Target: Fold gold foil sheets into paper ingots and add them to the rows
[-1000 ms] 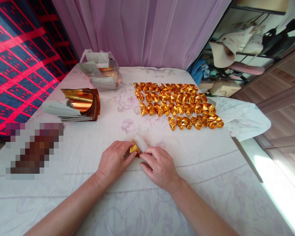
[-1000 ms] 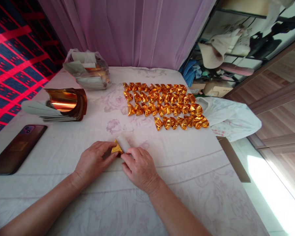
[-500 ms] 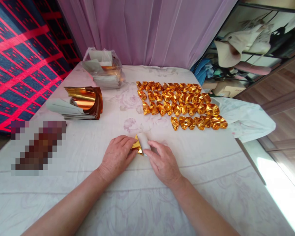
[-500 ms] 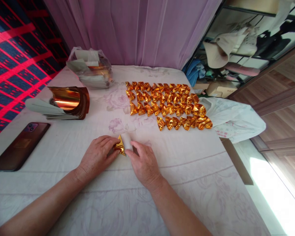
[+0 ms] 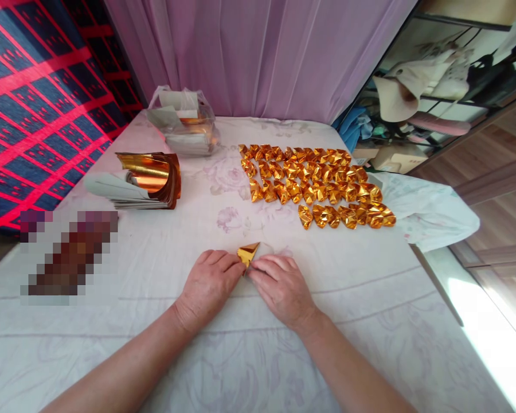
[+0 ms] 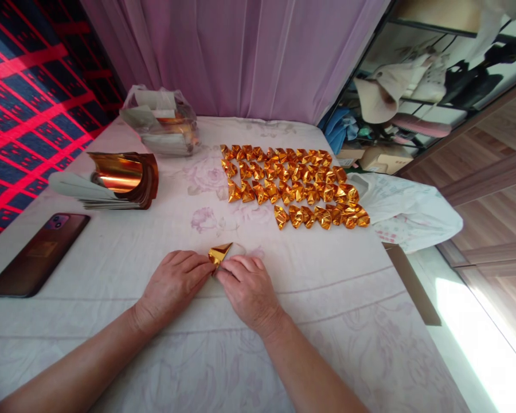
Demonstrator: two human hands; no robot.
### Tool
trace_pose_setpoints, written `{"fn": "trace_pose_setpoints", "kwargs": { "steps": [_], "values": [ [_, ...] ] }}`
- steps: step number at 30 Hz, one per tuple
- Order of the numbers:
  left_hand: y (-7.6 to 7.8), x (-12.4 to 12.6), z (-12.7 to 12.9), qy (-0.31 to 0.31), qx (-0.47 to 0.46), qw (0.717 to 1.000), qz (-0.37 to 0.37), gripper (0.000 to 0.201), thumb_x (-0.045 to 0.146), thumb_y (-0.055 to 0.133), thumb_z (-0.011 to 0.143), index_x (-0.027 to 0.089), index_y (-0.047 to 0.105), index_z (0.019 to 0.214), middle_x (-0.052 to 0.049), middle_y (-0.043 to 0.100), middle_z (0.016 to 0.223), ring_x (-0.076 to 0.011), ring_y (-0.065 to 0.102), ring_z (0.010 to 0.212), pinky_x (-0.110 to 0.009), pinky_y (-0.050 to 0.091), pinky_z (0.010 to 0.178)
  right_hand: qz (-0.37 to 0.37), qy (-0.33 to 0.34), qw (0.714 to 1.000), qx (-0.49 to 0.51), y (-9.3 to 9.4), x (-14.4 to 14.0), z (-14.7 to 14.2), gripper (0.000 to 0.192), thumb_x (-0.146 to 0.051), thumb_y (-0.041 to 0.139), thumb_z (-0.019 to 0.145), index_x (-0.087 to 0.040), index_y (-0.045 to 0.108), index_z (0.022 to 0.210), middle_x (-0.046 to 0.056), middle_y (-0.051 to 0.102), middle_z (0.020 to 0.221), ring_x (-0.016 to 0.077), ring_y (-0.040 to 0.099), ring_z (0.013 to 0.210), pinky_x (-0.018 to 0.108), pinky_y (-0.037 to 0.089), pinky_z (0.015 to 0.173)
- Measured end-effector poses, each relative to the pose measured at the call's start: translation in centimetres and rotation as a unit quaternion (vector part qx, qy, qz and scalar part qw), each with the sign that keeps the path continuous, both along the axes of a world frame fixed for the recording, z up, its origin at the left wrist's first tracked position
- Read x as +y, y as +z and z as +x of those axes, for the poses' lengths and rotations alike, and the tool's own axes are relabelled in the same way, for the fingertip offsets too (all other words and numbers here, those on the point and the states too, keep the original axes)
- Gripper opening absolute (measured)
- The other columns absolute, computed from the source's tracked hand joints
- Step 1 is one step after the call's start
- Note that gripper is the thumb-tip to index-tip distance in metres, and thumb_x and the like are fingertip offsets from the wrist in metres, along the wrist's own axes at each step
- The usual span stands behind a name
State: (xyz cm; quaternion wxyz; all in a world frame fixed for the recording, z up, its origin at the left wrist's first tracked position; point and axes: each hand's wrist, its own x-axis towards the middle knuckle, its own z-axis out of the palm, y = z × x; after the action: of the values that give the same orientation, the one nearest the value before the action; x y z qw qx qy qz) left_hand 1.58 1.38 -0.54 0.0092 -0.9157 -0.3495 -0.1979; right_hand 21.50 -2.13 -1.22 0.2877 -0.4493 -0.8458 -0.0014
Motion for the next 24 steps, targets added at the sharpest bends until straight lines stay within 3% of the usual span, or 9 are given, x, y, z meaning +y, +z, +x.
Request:
{"fn": "trace_pose_setpoints", "kwargs": {
  "steps": [5, 12, 24],
  "values": [
    [0.0, -1.4, -0.5, -0.005, 0.021, 1.0, 0.016, 0.022, 0.019, 0.052, 0.096, 0.018, 0.066, 0.113, -0.006, 0.072, 0.112, -0.0232, 0.062, 0.1, -0.039, 0.044, 0.084, -0.026, 0.021, 0.999, 0.027, -0.2, -0.1, 0.3, 0.021, -0.012, 0.053, 0.092, -0.018, 0.066, 0.108, 0.006, 0.072, 0.105, 0.0199, 0.062, 0.097, 0.036, 0.048, 0.086],
    [0.0, -2.5, -0.5, 0.007, 0.037, 0.999, 0.02, 0.024, 0.022, 0.052, 0.096, 0.018, 0.067, 0.115, -0.005, 0.069, 0.124, -0.0277, 0.059, 0.114, -0.044, 0.043, 0.092, -0.027, 0.013, 0.999, 0.038, -0.4, -0.3, 1.2, 0.012, -0.016, 0.057, 0.092, -0.021, 0.069, 0.093, 0.005, 0.071, 0.103, 0.0199, 0.062, 0.096, 0.037, 0.048, 0.087],
    [-0.4, -2.0, -1.0, -0.015, 0.016, 1.0, -0.011, 0.028, 0.025, 0.045, 0.1, 0.018, 0.067, 0.115, -0.005, 0.071, 0.12, -0.0243, 0.061, 0.112, -0.041, 0.045, 0.093, -0.098, -0.046, 0.991, 0.081, -0.7, 0.1, 1.0, 0.015, -0.024, 0.057, 0.094, -0.021, 0.069, 0.086, 0.004, 0.067, 0.086, 0.0183, 0.058, 0.08, 0.034, 0.046, 0.075]
  ]
}}
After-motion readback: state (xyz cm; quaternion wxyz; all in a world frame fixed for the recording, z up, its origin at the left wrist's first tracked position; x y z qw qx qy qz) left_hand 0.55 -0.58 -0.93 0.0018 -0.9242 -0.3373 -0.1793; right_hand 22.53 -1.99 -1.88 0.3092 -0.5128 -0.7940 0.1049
